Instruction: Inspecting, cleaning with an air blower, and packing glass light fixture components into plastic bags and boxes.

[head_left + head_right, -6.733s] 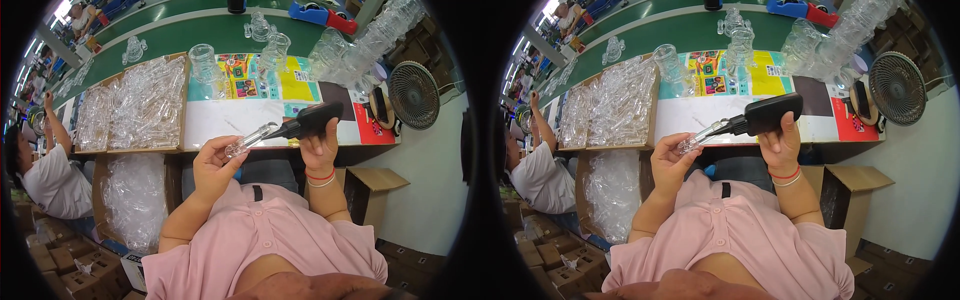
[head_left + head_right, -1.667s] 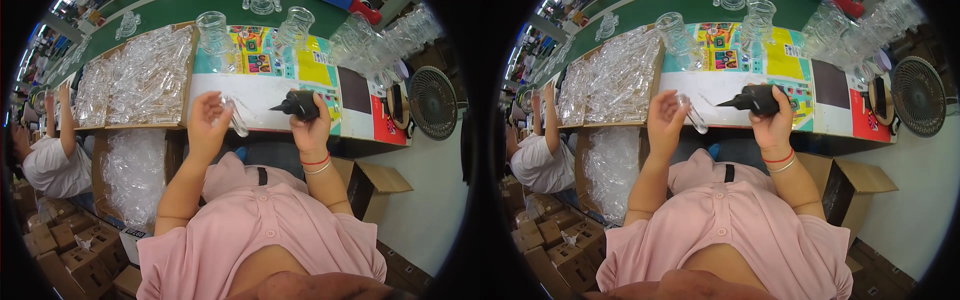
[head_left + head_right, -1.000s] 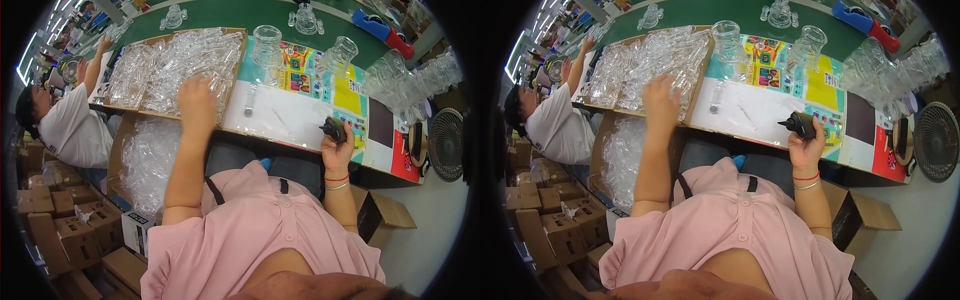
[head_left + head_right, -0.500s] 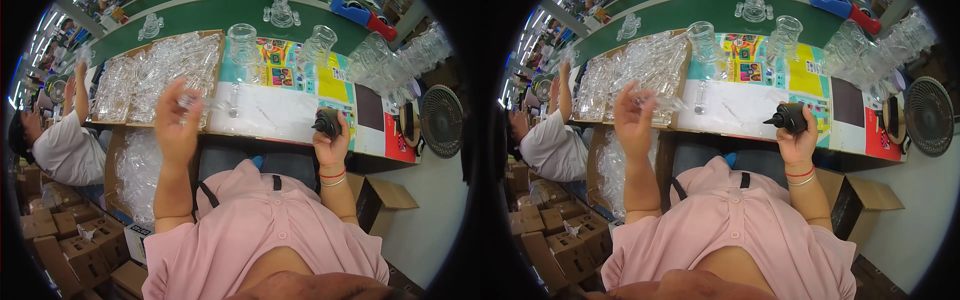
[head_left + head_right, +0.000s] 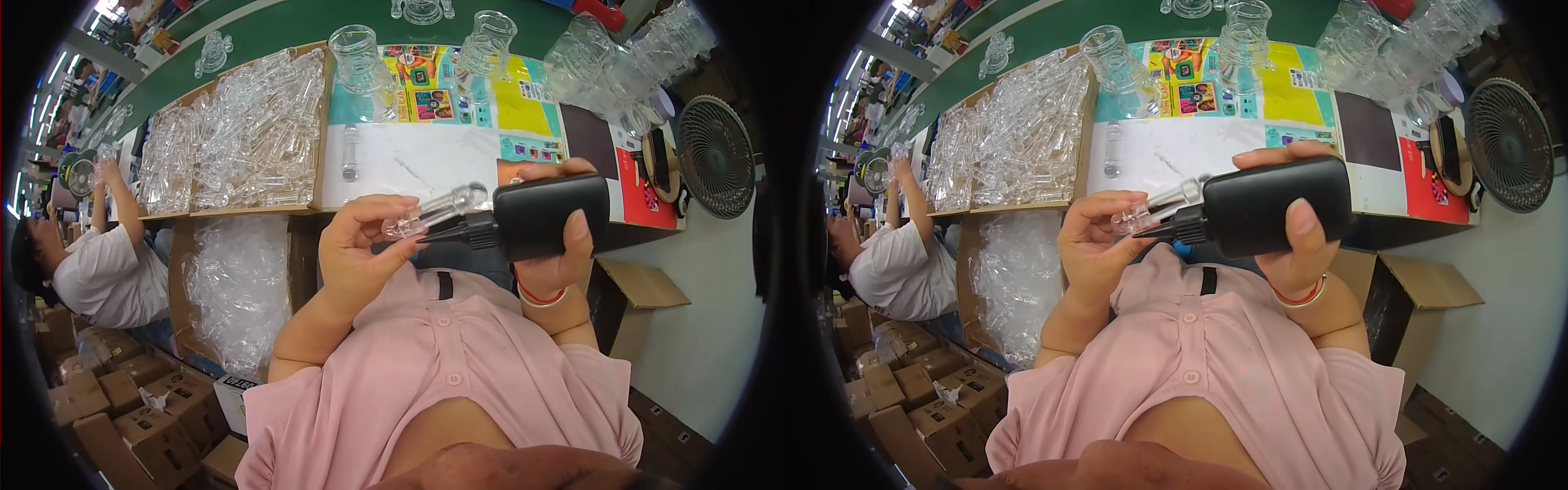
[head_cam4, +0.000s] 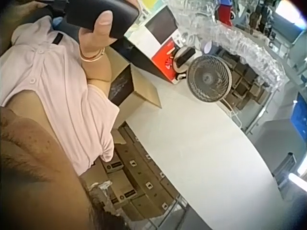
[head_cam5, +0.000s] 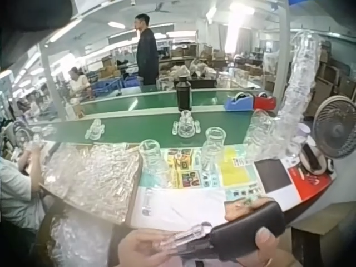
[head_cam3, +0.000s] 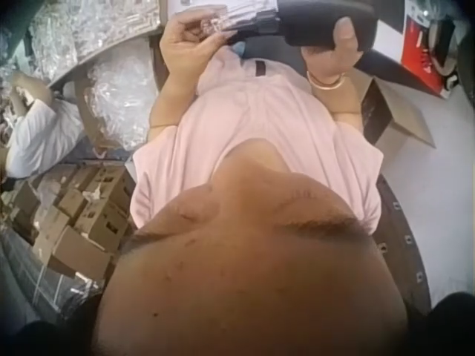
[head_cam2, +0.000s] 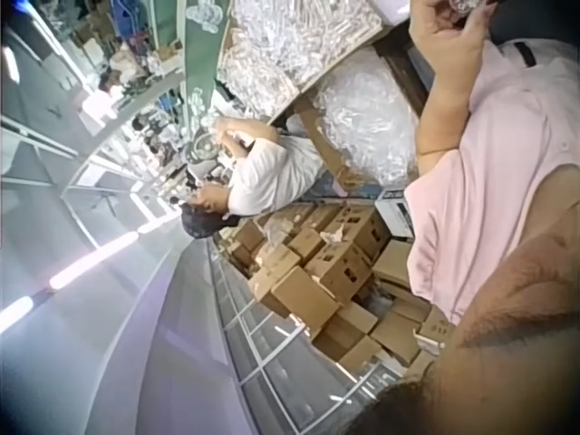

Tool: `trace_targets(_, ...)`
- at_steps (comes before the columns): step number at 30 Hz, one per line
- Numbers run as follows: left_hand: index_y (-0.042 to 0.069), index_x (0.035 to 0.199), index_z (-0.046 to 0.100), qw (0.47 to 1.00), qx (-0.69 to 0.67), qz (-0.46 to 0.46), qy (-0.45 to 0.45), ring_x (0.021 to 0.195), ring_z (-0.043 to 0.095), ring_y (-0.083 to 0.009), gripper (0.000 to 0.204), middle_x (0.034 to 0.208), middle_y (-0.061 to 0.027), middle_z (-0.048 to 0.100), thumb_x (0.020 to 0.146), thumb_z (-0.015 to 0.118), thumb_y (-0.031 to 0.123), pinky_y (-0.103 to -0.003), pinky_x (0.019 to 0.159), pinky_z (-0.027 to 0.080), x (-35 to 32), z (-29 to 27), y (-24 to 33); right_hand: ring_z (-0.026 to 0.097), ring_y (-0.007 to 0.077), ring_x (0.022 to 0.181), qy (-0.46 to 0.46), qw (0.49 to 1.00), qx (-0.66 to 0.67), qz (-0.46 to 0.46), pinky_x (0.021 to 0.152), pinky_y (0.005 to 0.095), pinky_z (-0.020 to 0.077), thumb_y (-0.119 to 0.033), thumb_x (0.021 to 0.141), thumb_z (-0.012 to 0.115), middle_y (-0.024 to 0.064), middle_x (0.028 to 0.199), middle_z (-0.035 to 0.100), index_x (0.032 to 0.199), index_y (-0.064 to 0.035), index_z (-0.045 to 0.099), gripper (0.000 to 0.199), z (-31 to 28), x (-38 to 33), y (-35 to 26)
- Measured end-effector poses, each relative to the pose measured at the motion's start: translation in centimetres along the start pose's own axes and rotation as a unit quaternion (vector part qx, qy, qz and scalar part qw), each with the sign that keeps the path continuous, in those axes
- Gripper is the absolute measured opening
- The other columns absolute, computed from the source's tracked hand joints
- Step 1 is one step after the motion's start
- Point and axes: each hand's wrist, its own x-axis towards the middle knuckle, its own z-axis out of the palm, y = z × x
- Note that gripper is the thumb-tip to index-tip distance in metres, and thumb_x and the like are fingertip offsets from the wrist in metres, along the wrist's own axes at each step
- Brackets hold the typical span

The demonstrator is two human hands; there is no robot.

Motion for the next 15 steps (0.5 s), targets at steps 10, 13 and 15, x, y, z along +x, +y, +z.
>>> trace_targets(10, 0.0, 0.102, 0.048, 0.998, -0.012, 0.056, -0.015, 0.096, 0.061, -0.024, 0.036, 0.113, -0.0207, 0.051, 0.072, 0.062, -0.016, -0.029, 0.079, 0.053, -0.7, 0.1, -0.5, 0.06, 0.0263, 0.092, -0.141, 0.983, -0.102, -0.058, 0.078, 0.0334, 0.051, -0.03, 0.087, 0.057, 0.0242, 0.111, 0.053, 0.12, -0.0078, 0.024, 0.052, -0.1, -1.3, -2.0)
trace_targets(13, 0.001, 0.102, 0.048, 0.997, 0.005, 0.072, -0.013, 0.095, 0.061, -0.0241, 0.037, 0.113, -0.0203, 0.052, 0.072, 0.063, -0.015, -0.029, 0.079, 0.053, -0.8, 0.2, -0.5, 0.059, 0.0285, 0.094, -0.163, 0.978, -0.112, -0.073, 0.078, 0.0357, 0.0518, -0.027, 0.087, 0.058, 0.0263, 0.11, 0.053, 0.121, -0.0077, 0.024, 0.052, -0.1, -1.4, -2.0)
trace_targets(15, 0.001, 0.102, 0.05, 0.996, 0.023, 0.086, -0.014, 0.095, 0.061, -0.0232, 0.037, 0.112, -0.0199, 0.052, 0.071, 0.063, -0.015, -0.029, 0.079, 0.053, -0.8, 0.1, -0.6, 0.059, 0.03, 0.096, -0.17, 0.976, -0.107, -0.081, 0.079, 0.0372, 0.052, -0.024, 0.086, 0.059, 0.0274, 0.109, 0.052, 0.121, -0.0075, 0.023, 0.052, -0.1, -1.4, -1.9)
